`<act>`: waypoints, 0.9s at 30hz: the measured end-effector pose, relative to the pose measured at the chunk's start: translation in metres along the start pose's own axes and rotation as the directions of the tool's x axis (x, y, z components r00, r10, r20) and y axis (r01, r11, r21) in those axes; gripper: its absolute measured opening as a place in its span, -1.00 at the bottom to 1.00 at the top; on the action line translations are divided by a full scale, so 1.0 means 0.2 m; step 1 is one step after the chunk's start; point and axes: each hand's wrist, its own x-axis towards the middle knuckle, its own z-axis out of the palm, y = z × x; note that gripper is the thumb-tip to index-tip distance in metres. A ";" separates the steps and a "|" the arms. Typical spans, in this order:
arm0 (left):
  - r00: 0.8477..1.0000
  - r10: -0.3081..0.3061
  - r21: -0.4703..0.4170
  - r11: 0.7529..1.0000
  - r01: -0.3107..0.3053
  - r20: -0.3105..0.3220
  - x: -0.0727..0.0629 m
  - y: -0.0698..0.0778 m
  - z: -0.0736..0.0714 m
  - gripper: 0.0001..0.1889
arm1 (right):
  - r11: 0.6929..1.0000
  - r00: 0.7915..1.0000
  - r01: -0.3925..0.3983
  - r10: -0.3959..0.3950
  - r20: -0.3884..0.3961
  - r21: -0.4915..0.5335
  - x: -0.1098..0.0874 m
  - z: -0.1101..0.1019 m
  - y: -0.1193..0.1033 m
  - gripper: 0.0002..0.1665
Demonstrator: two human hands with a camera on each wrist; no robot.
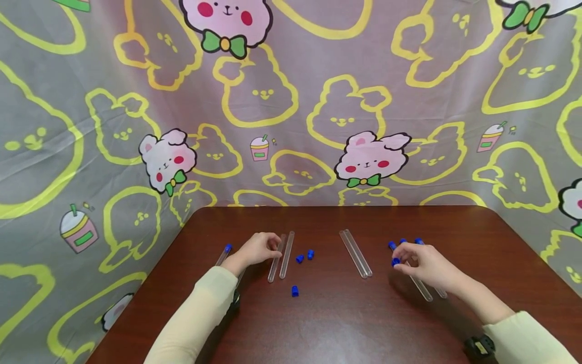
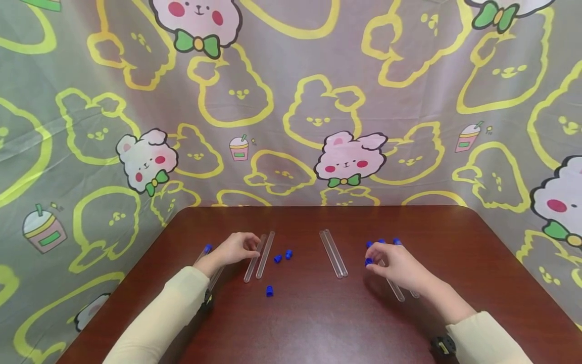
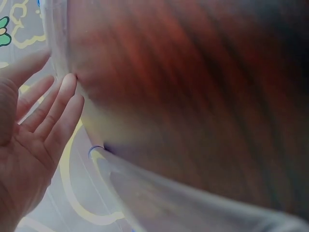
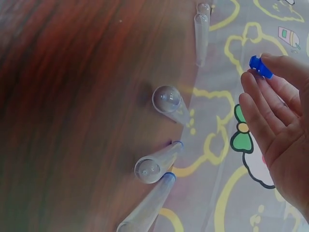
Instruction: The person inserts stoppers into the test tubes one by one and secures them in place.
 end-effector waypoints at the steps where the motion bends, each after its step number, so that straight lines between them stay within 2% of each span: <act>1: 1.000 -0.006 0.001 1.000 0.006 -0.002 0.00 0.00 0.00 -0.67 | 1.000 1.000 -0.002 0.002 0.001 -0.001 0.00 0.00 0.00 -0.74; 6: 0.999 -0.043 0.011 0.999 0.043 -0.021 0.00 0.01 0.00 -0.68 | 1.000 1.000 0.001 -0.001 -0.008 0.000 -0.01 0.00 0.00 -0.72; 10: 0.996 -0.090 -0.005 0.996 0.090 -0.022 -0.01 0.01 0.00 -0.69 | 1.000 1.000 0.000 0.000 -0.008 0.001 -0.01 0.00 0.00 -0.73; 14: 0.994 -0.111 -0.024 0.994 0.110 -0.020 -0.01 0.01 0.00 -0.68 | 1.000 1.000 -0.007 0.007 -0.005 0.004 -0.01 0.00 0.00 -0.73; 18: 0.993 -0.117 -0.036 0.993 0.116 -0.022 -0.02 0.01 0.00 -0.66 | 1.000 1.000 -0.009 0.009 -0.013 0.010 -0.01 0.00 -0.01 -0.75; 27: 0.995 -0.075 -0.050 0.996 0.072 -0.067 -0.02 0.00 0.01 -0.68 | 1.000 0.999 -0.016 0.017 -0.032 0.007 -0.02 -0.01 0.00 -0.73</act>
